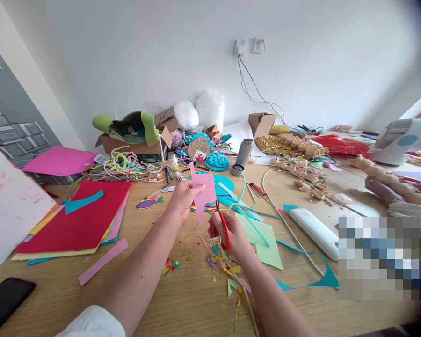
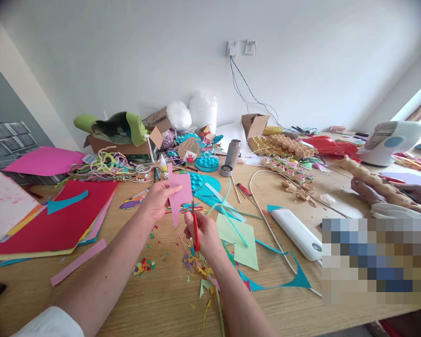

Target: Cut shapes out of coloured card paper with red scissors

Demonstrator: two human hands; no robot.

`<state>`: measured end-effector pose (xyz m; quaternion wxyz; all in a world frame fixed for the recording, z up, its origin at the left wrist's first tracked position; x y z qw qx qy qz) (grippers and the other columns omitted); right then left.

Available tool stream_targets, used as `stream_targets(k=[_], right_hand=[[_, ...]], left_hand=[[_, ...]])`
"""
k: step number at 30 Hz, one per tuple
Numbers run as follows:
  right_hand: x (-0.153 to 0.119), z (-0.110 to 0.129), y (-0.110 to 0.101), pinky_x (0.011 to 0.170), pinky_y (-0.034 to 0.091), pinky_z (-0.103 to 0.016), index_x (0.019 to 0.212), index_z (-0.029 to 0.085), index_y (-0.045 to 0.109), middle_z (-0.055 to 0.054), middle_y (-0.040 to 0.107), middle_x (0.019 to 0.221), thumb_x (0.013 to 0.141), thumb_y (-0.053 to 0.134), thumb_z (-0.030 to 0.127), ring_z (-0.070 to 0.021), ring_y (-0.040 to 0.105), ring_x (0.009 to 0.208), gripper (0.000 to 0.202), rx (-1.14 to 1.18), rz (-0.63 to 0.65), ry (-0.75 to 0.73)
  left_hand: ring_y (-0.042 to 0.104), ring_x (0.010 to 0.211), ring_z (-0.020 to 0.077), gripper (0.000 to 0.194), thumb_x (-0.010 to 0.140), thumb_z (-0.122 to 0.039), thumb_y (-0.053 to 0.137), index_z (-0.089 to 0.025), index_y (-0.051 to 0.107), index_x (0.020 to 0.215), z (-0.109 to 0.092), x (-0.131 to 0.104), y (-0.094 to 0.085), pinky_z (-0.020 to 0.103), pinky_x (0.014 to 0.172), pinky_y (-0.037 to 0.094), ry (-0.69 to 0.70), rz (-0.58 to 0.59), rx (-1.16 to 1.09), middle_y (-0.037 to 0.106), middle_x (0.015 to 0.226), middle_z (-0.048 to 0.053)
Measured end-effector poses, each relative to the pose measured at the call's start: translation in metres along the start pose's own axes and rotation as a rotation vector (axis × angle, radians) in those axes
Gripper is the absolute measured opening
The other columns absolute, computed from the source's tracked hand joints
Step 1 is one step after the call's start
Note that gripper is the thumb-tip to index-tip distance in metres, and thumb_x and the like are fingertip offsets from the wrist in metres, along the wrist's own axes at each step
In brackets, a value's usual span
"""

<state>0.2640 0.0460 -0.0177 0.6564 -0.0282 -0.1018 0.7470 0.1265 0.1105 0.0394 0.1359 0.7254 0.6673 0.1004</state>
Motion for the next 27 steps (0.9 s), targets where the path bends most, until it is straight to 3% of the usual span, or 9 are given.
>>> stream_targets(k=[15, 27], right_hand=[[-0.0004, 0.0011, 0.0012, 0.040, 0.040, -0.020, 0.070, 0.018, 0.054, -0.001, 0.060, 0.053, 0.082, 0.049, 0.069, -0.0114, 0.055, 0.041, 0.053, 0.039, -0.007, 0.058], [-0.0011, 0.0017, 0.0008, 0.039, 0.039, -0.019, 0.069, 0.017, 0.055, -0.001, 0.060, 0.052, 0.083, 0.049, 0.068, -0.0112, 0.055, 0.041, 0.053, 0.020, -0.035, 0.034]], left_hand=[[0.056, 0.054, 0.0118, 0.027, 0.055, -0.027, 0.080, -0.012, 0.071, 0.076, 0.0054, -0.0019, 0.0035, 0.025, 0.056, 0.046, 0.008, 0.052, 0.016, 0.066, 0.062, 0.002], [0.057, 0.053, 0.0117, 0.037, 0.050, -0.031, 0.085, -0.011, 0.071, 0.078, 0.0049, -0.0019, 0.0060, 0.024, 0.054, 0.046, 0.019, 0.089, -0.012, 0.068, 0.064, 0.002]])
Point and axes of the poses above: each hand's wrist, its own x-axis towards the middle knuckle, its own y-axis out of the palm, z = x × y, the point moved 1 cm from there along x, towards the middle knuckle
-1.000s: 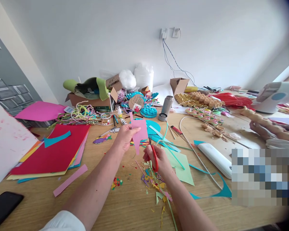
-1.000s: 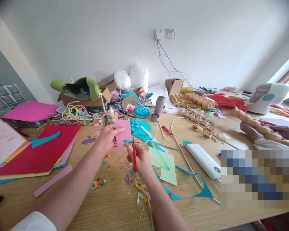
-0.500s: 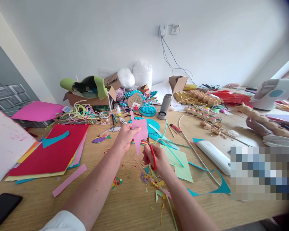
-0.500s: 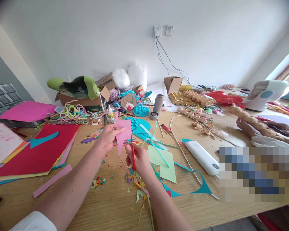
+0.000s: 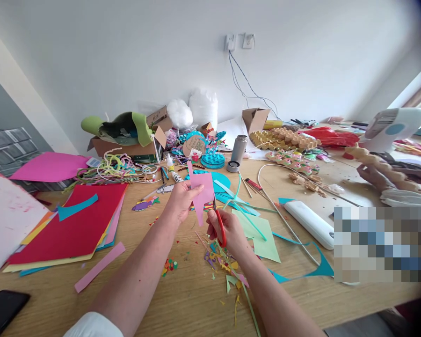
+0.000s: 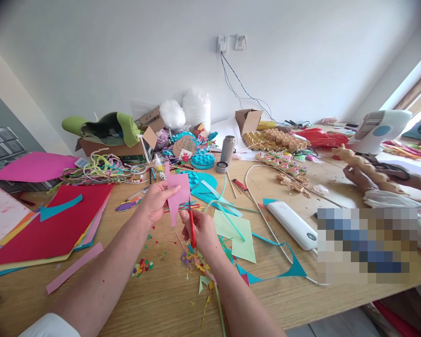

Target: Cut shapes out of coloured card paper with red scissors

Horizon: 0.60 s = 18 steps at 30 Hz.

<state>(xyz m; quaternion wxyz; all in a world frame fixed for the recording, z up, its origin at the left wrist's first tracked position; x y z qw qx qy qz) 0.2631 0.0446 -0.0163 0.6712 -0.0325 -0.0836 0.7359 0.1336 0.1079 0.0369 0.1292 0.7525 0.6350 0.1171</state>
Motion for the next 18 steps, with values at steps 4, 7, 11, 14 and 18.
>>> stream_targets(k=[4, 7, 11, 14, 18], right_hand=[[-0.0009, 0.0018, -0.0004, 0.041, 0.041, -0.020, 0.071, 0.017, 0.057, -0.002, 0.061, 0.053, 0.083, 0.048, 0.068, -0.0121, 0.057, 0.043, 0.053, -0.010, -0.010, -0.006], [-0.0006, 0.0021, -0.0009, 0.040, 0.040, -0.020, 0.071, 0.017, 0.057, -0.002, 0.061, 0.053, 0.083, 0.048, 0.068, -0.0122, 0.057, 0.042, 0.054, -0.022, -0.012, -0.005], [0.0005, 0.0006, -0.0013, 0.040, 0.039, -0.019, 0.071, 0.017, 0.057, -0.002, 0.061, 0.053, 0.084, 0.048, 0.067, -0.0117, 0.056, 0.042, 0.053, -0.015, -0.008, -0.009], [0.0003, -0.0006, -0.0014, 0.040, 0.040, -0.019, 0.071, 0.017, 0.057, -0.001, 0.061, 0.053, 0.084, 0.048, 0.066, -0.0116, 0.056, 0.042, 0.052, -0.004, -0.007, -0.009], [-0.0009, -0.0003, -0.0014, 0.039, 0.038, -0.019, 0.071, 0.017, 0.056, -0.001, 0.061, 0.053, 0.084, 0.048, 0.067, -0.0114, 0.056, 0.042, 0.052, -0.020, -0.007, -0.003]], left_hand=[[0.059, 0.055, 0.0130, 0.038, 0.051, -0.031, 0.085, -0.011, 0.071, 0.080, 0.0000, -0.0006, 0.0002, 0.025, 0.055, 0.048, -0.004, -0.003, 0.020, 0.069, 0.066, 0.003], [0.061, 0.057, 0.0142, 0.039, 0.051, -0.032, 0.084, -0.011, 0.071, 0.081, 0.0001, -0.0010, 0.0003, 0.026, 0.055, 0.049, -0.012, -0.010, 0.029, 0.069, 0.066, 0.003], [0.061, 0.057, 0.0145, 0.039, 0.052, -0.032, 0.084, -0.011, 0.071, 0.082, 0.0000, -0.0014, 0.0003, 0.026, 0.056, 0.049, -0.008, -0.003, 0.033, 0.070, 0.067, 0.004], [0.063, 0.059, 0.0159, 0.040, 0.052, -0.032, 0.084, -0.011, 0.071, 0.084, -0.0002, -0.0020, 0.0006, 0.028, 0.057, 0.050, -0.016, 0.005, 0.038, 0.070, 0.068, 0.004], [0.064, 0.060, 0.0160, 0.041, 0.053, -0.033, 0.084, -0.011, 0.071, 0.085, -0.0007, -0.0023, 0.0014, 0.027, 0.059, 0.050, -0.011, 0.012, 0.036, 0.071, 0.069, 0.004]])
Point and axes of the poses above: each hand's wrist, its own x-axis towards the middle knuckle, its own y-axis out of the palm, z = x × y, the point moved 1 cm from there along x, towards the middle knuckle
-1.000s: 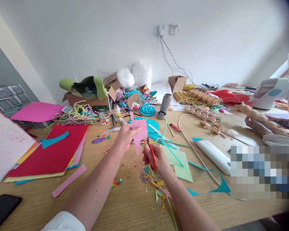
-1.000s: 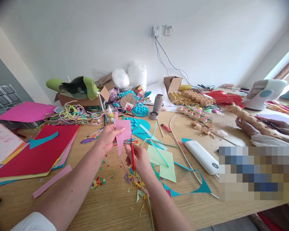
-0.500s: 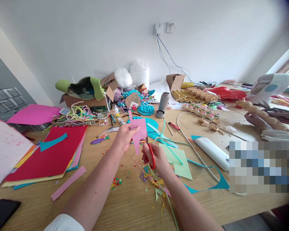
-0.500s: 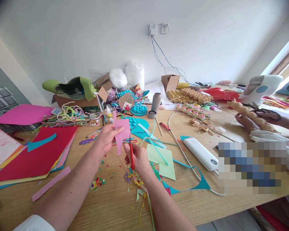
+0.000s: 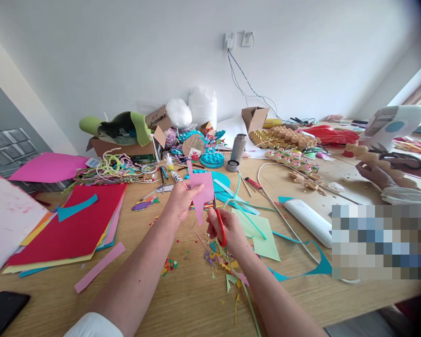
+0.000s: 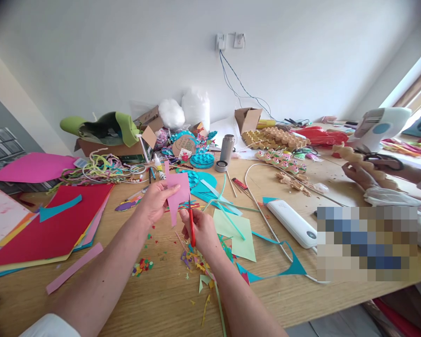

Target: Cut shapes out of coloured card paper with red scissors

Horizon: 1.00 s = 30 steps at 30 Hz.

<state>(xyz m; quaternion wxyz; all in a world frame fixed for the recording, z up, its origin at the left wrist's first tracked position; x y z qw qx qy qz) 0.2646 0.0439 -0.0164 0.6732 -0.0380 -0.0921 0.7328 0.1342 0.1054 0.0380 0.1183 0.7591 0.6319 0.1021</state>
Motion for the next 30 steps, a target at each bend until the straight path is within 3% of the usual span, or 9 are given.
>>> stream_targets(k=[16, 22, 30], right_hand=[[0.0008, 0.0014, 0.0002, 0.035, 0.035, -0.019, 0.063, 0.019, 0.048, 0.002, 0.053, 0.044, 0.079, 0.052, 0.070, -0.0104, 0.049, 0.034, 0.053, -0.047, -0.052, 0.032], [0.0006, 0.0026, 0.0011, 0.032, 0.030, -0.020, 0.059, 0.021, 0.044, 0.004, 0.046, 0.038, 0.075, 0.057, 0.069, -0.0106, 0.045, 0.031, 0.053, -0.025, -0.102, 0.060], [0.0000, 0.0040, 0.0007, 0.031, 0.030, -0.020, 0.058, 0.021, 0.044, 0.004, 0.048, 0.038, 0.074, 0.059, 0.069, -0.0111, 0.046, 0.030, 0.053, -0.015, -0.102, 0.075]], left_hand=[[0.061, 0.058, 0.0136, 0.038, 0.055, -0.030, 0.084, -0.011, 0.072, 0.086, -0.0006, -0.0001, 0.0003, 0.026, 0.058, 0.049, 0.017, 0.001, -0.026, 0.071, 0.070, 0.004], [0.065, 0.060, 0.0163, 0.043, 0.049, -0.024, 0.086, -0.011, 0.071, 0.088, -0.0007, 0.0000, 0.0009, 0.028, 0.060, 0.051, 0.008, 0.030, -0.043, 0.072, 0.072, 0.005], [0.066, 0.064, 0.0175, 0.043, 0.049, -0.023, 0.086, -0.011, 0.070, 0.087, 0.0016, 0.0014, -0.0006, 0.029, 0.063, 0.053, 0.015, 0.023, -0.040, 0.073, 0.074, 0.006]])
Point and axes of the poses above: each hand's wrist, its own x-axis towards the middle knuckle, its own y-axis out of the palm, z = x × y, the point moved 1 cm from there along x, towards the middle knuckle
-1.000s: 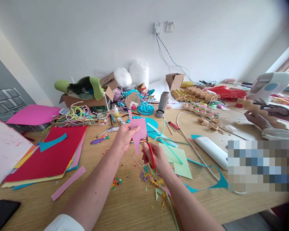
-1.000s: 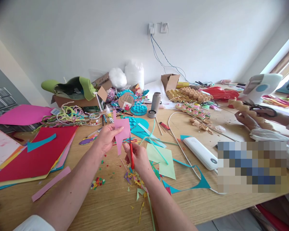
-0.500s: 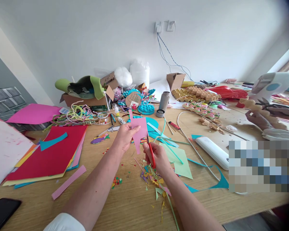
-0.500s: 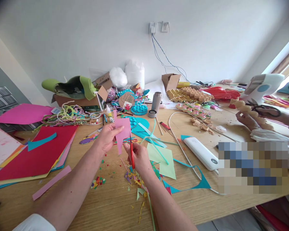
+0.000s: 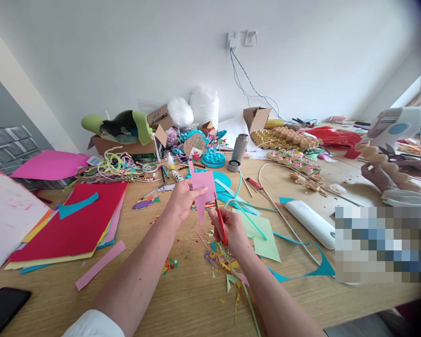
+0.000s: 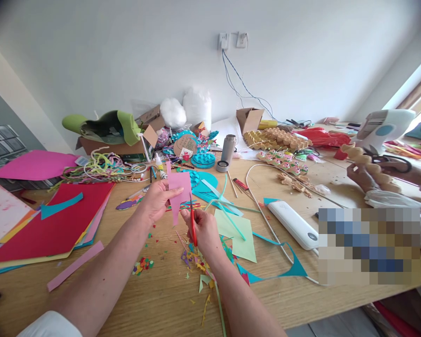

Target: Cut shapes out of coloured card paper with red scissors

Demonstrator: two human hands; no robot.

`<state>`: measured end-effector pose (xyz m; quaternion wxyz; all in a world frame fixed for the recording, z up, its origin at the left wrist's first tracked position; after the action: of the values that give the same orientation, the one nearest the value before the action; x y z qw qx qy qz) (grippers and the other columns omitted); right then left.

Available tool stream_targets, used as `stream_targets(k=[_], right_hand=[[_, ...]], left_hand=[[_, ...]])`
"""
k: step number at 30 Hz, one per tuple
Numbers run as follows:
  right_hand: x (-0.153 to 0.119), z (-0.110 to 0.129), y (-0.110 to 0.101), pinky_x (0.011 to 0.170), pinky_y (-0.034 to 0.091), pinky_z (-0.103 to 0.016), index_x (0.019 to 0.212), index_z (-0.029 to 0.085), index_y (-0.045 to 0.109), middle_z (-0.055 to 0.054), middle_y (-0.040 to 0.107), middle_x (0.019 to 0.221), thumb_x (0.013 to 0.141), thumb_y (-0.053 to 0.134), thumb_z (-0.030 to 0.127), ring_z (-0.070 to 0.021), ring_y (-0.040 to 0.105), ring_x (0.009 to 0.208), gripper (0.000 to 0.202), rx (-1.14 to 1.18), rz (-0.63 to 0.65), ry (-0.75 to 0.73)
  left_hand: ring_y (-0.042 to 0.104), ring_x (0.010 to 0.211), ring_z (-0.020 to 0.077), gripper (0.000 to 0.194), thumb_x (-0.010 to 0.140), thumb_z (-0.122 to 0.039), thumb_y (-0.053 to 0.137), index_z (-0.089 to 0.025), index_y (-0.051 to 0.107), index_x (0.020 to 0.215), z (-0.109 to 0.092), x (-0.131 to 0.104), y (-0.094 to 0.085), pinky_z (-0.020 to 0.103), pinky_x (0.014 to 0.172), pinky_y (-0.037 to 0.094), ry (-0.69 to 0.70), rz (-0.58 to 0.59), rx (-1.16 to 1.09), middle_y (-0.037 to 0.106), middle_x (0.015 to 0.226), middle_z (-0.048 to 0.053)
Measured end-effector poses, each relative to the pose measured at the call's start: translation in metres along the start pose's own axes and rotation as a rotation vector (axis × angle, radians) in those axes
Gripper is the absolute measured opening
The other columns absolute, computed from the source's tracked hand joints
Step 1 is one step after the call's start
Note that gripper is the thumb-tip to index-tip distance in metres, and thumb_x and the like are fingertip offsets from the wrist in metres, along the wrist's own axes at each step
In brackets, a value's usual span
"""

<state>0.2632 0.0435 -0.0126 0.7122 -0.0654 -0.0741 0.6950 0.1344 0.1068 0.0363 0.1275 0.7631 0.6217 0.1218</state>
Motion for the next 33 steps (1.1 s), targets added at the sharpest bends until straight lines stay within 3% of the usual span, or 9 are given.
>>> stream_targets(k=[9, 19, 25, 33], right_hand=[[0.0003, -0.0004, -0.0004, 0.032, 0.033, -0.020, 0.061, 0.020, 0.046, 0.002, 0.052, 0.041, 0.075, 0.056, 0.070, -0.0109, 0.048, 0.032, 0.053, 0.011, 0.011, 0.003], [-0.0006, 0.0049, 0.0018, 0.030, 0.031, -0.020, 0.061, 0.022, 0.043, 0.005, 0.045, 0.038, 0.068, 0.060, 0.073, -0.0102, 0.043, 0.029, 0.055, 0.101, 0.004, 0.040], [0.0001, 0.0024, 0.0008, 0.032, 0.032, -0.020, 0.062, 0.021, 0.045, 0.004, 0.048, 0.039, 0.073, 0.058, 0.069, -0.0109, 0.046, 0.032, 0.052, 0.050, 0.008, 0.023], [0.0013, 0.0002, 0.0008, 0.032, 0.031, -0.019, 0.066, 0.019, 0.050, 0.002, 0.050, 0.040, 0.075, 0.058, 0.068, -0.0102, 0.045, 0.031, 0.050, 0.069, 0.010, 0.026]], left_hand=[[0.068, 0.070, 0.0175, 0.040, 0.048, -0.019, 0.086, -0.012, 0.070, 0.084, 0.0012, -0.0010, 0.0011, 0.030, 0.071, 0.054, -0.046, -0.025, -0.008, 0.073, 0.079, 0.005], [0.068, 0.068, 0.0185, 0.039, 0.048, -0.023, 0.087, -0.012, 0.070, 0.082, 0.0001, -0.0031, 0.0033, 0.029, 0.066, 0.053, -0.050, -0.019, 0.028, 0.073, 0.073, 0.006], [0.065, 0.059, 0.0179, 0.039, 0.051, -0.025, 0.085, -0.013, 0.071, 0.086, 0.0042, -0.0015, -0.0001, 0.028, 0.055, 0.051, -0.077, -0.019, 0.076, 0.072, 0.073, 0.006], [0.067, 0.065, 0.0179, 0.035, 0.052, -0.022, 0.084, -0.013, 0.072, 0.083, 0.0028, -0.0039, 0.0028, 0.027, 0.060, 0.052, -0.083, -0.010, 0.084, 0.074, 0.080, 0.007]])
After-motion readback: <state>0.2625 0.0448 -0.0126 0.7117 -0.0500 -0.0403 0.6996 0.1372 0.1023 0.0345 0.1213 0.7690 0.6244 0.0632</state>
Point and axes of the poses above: each hand's wrist, its own x-axis towards the middle knuckle, its own y-axis out of the palm, z = x × y, the point moved 1 cm from there along x, towards the middle knuckle
